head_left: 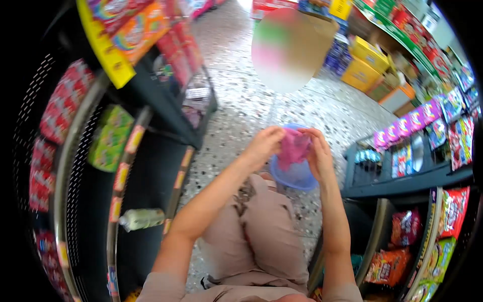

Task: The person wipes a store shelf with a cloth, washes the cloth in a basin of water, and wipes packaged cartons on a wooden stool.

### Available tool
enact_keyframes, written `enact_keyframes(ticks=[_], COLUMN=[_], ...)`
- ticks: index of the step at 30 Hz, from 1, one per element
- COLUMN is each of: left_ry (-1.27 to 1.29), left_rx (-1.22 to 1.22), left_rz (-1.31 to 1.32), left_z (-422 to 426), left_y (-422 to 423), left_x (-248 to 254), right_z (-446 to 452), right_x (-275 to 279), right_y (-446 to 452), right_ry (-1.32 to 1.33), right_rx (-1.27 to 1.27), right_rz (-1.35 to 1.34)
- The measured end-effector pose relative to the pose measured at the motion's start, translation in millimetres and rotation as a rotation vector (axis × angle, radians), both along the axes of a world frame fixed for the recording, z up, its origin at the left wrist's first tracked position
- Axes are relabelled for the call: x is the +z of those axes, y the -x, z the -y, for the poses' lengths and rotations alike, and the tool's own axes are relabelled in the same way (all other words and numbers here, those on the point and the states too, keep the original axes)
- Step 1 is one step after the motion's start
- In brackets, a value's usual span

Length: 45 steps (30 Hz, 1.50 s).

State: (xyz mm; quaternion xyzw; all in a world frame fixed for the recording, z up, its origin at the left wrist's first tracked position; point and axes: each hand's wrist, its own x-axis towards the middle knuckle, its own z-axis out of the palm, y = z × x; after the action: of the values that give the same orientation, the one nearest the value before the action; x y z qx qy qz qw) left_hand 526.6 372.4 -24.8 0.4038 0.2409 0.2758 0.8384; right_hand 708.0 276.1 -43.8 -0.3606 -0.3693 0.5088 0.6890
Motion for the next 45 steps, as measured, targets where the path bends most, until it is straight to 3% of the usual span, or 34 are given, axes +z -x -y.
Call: enact_keyframes(ticks=[3,7,10,17,21,24,28,29,32,35,36,38,42,45], left_ry=[-0.161,-0.446,-0.297,-0.483,-0.976,-1.166,-1.090,-1.116,-1.168,-1.172,-1.163,-1.137,-1.101,-1.155], left_rx=[-0.068,-0.237,-0.351,-0.380,-0.487,-0.586,-0.565,-0.567,-0.673,-0.921,-1.028,-0.911,-0.821,-0.771], left_rz=[-0.068,-0.221,-0.282,-0.310,-0.479,-0.701,-0.742,-0.729,-0.733,-0.739,-0.735,-0.680,-0.861,-1.070], left_z=[-14,-21,-26,-43,-57,-71,-80,-78,-70,-58,-53,-41,-38,-25], left_y=[-23,-50,-68,-123,-139,-154,-160,-159,-150,-138,-133,-124,-144,-162], left_x=[-10,-26,-28,-61,-100,-137,-177,-192,-252,-306,-323,-377,-384,-370], right_z=[-1,-6,-7,-5,0,2,16,22,44,65,68,69,47,29], right_x=[-9,-40,-61,-86,-89,-116,-163,-169,-231,-294,-304,-326,-346,-365], right_y=[-22,-53,-64,-106,-122,-136,-159,-164,-161,-149,-143,-124,-108,-100], right_ry=[0.199,0.170,0.205,0.277,0.324,0.382,0.444,0.546,0.532,0.626,0.634,0.653,0.786,0.931], right_rx=[-0.028,0.117,0.049,-0.082,-0.130,-0.195,-0.343,-0.287,-0.250,0.049,0.000,-0.100,-0.203,-0.111], right_rz=[0.004,0.221,0.354,0.266,0.462,0.644,0.656,0.682,0.885,1.059,1.032,0.965,1.293,1.294])
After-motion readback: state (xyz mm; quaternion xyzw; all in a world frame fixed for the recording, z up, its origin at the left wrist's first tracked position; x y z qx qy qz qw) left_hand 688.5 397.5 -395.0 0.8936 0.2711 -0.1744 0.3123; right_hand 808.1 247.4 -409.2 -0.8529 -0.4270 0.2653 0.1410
